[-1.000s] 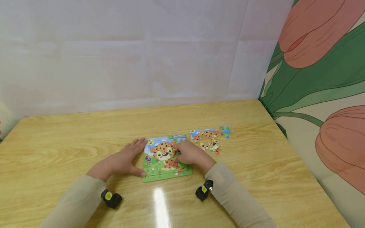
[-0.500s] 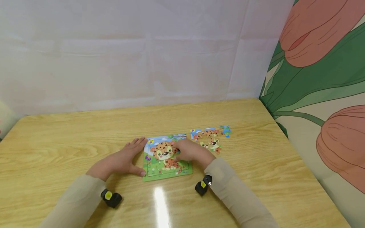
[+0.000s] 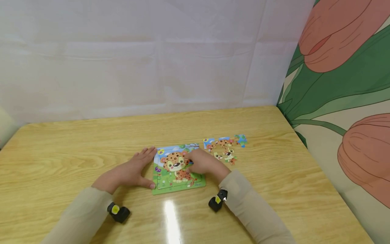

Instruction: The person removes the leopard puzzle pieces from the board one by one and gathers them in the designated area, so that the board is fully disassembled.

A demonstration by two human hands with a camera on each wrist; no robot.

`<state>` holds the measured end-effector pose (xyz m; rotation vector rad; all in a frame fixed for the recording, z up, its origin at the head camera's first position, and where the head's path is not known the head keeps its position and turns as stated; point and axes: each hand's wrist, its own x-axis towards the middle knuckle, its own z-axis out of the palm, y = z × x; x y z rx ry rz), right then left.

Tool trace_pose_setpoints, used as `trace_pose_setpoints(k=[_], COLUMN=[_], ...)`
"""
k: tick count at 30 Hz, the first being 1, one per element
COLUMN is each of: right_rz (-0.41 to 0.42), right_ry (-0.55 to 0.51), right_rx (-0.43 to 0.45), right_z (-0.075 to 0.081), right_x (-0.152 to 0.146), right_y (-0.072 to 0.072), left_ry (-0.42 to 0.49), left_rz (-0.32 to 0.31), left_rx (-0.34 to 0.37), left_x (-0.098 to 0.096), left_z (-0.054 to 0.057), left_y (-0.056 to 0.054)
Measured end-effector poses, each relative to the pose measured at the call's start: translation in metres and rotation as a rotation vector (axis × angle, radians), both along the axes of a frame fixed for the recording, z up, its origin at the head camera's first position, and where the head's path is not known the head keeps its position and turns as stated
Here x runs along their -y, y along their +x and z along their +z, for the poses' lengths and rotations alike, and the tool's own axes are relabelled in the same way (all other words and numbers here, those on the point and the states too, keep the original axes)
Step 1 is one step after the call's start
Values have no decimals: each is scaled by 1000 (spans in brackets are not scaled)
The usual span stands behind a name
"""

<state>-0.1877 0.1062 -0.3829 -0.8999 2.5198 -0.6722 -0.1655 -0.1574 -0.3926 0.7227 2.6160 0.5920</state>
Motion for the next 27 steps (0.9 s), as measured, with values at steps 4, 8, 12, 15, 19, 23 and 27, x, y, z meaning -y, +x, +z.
trace_pose_setpoints(k=[4, 8, 12, 15, 19, 23, 27], right_rz=[9, 12, -1, -10, -10, -15, -30], right_ry=[15, 23, 33, 24, -2, -60, -144], right_rx=[-33, -60, -64, -49, -26, 4, 44], right_z=[-1, -1, -1, -1, -2, -6, -8], right_x=[0, 0, 0, 0, 0, -4, -9], right_y=[2, 3, 4, 3, 2, 1, 0], left_ry=[1, -3, -4, 0, -3, -7, -6], left_rz=[-2, -5, -3, 2, 6, 4, 8], left_rx=[0, 0, 0, -2, 4, 5, 11], left_x=[0, 0, 0, 0, 0, -1, 0], left_z=[0, 0, 2, 3, 2, 1, 0], left_y=[0, 0, 1, 0, 1, 1, 1])
